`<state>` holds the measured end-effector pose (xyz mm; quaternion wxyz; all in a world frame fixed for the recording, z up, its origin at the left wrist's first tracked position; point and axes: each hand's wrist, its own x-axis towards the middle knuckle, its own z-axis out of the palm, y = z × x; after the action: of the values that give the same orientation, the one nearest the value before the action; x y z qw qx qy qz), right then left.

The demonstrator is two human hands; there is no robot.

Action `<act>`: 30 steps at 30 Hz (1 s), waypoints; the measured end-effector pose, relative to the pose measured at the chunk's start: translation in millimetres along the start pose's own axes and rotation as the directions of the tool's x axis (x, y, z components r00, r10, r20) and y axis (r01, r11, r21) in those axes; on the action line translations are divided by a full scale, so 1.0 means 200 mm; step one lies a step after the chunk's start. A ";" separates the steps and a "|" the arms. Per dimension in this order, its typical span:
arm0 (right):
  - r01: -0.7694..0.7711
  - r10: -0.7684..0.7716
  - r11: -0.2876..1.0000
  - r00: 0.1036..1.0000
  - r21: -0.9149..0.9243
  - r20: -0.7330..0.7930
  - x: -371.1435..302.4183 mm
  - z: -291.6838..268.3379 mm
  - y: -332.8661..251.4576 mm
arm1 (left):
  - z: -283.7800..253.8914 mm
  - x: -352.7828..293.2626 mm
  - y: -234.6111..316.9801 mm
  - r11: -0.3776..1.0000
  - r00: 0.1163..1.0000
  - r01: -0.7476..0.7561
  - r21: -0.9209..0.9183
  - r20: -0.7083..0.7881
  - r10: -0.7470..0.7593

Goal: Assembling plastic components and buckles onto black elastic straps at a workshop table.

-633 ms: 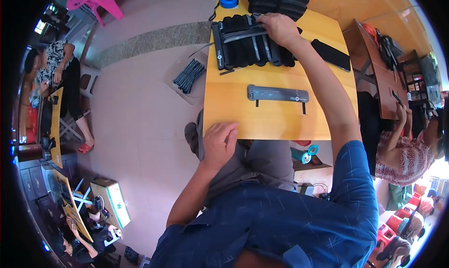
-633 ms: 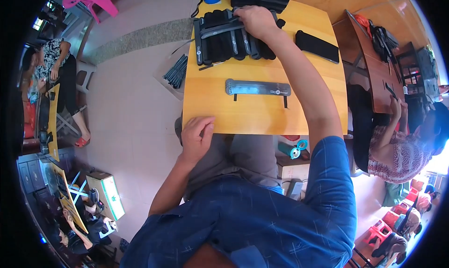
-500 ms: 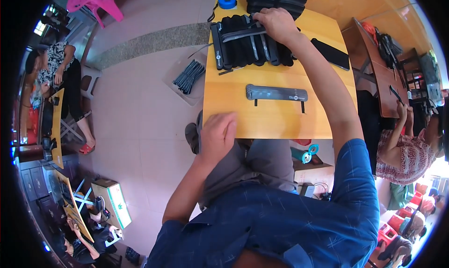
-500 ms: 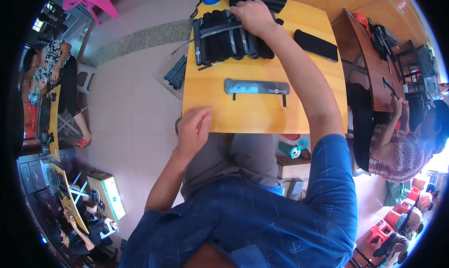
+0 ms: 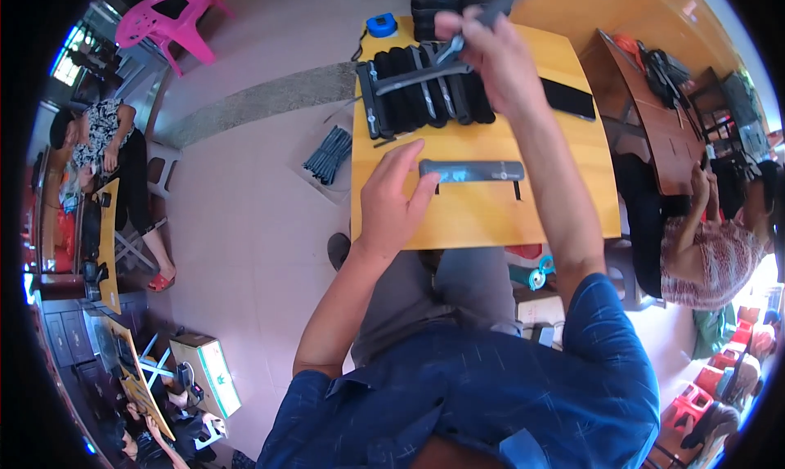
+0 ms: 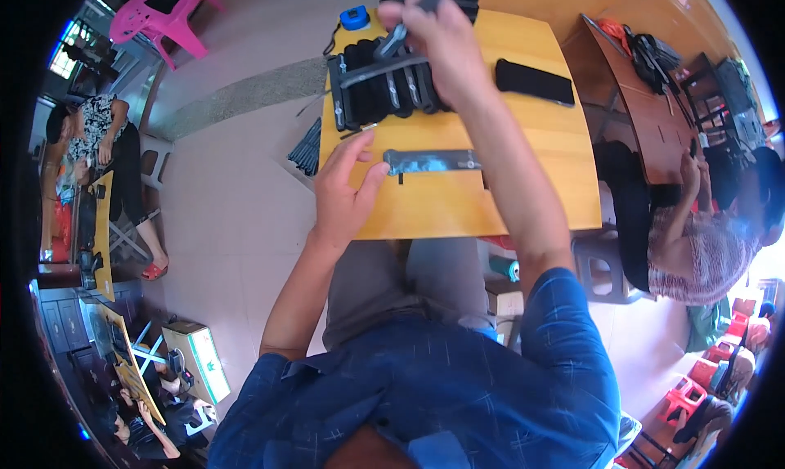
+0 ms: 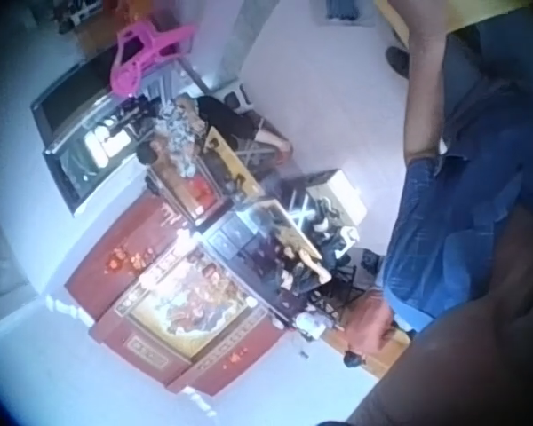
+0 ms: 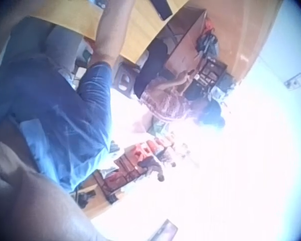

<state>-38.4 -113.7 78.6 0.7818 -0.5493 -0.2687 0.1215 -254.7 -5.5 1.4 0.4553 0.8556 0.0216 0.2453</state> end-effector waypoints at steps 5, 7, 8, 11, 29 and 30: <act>-0.234 0.323 0.909 0.918 0.345 -0.230 -0.86 0.03 0.21 | 0.10 -0.14 0.14 0.985 0.973 -0.169 0.046 -0.153 0.174; -0.237 0.386 0.840 0.893 0.489 -0.231 -1.08 0.02 0.27 | 0.15 -0.21 0.10 0.964 0.966 -0.236 0.120 -0.080 0.246; -0.238 0.402 0.817 0.887 0.525 -0.225 -1.16 0.02 0.30 | 0.16 -0.23 0.08 0.929 0.947 -0.312 0.198 -0.012 0.321; -0.254 0.485 0.742 0.842 0.621 -0.235 -1.28 0.03 0.37 | 0.16 -0.31 0.06 0.937 0.956 -0.292 0.192 0.082 0.281; 0.236 -0.127 0.416 0.971 -0.878 0.201 -1.18 -0.04 0.47 | 0.08 -0.23 -0.27 0.949 0.970 -0.221 0.226 0.148 0.190; 0.231 -0.119 0.426 0.973 -0.874 0.199 -1.17 -0.05 0.48 | 0.07 -0.19 -0.29 0.950 0.972 -0.211 0.231 0.153 0.178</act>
<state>-216.0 -200.2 -80.9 0.3687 -0.8393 -0.3892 -0.0907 -270.3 8.5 -66.4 0.3197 0.9176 -0.0626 0.2279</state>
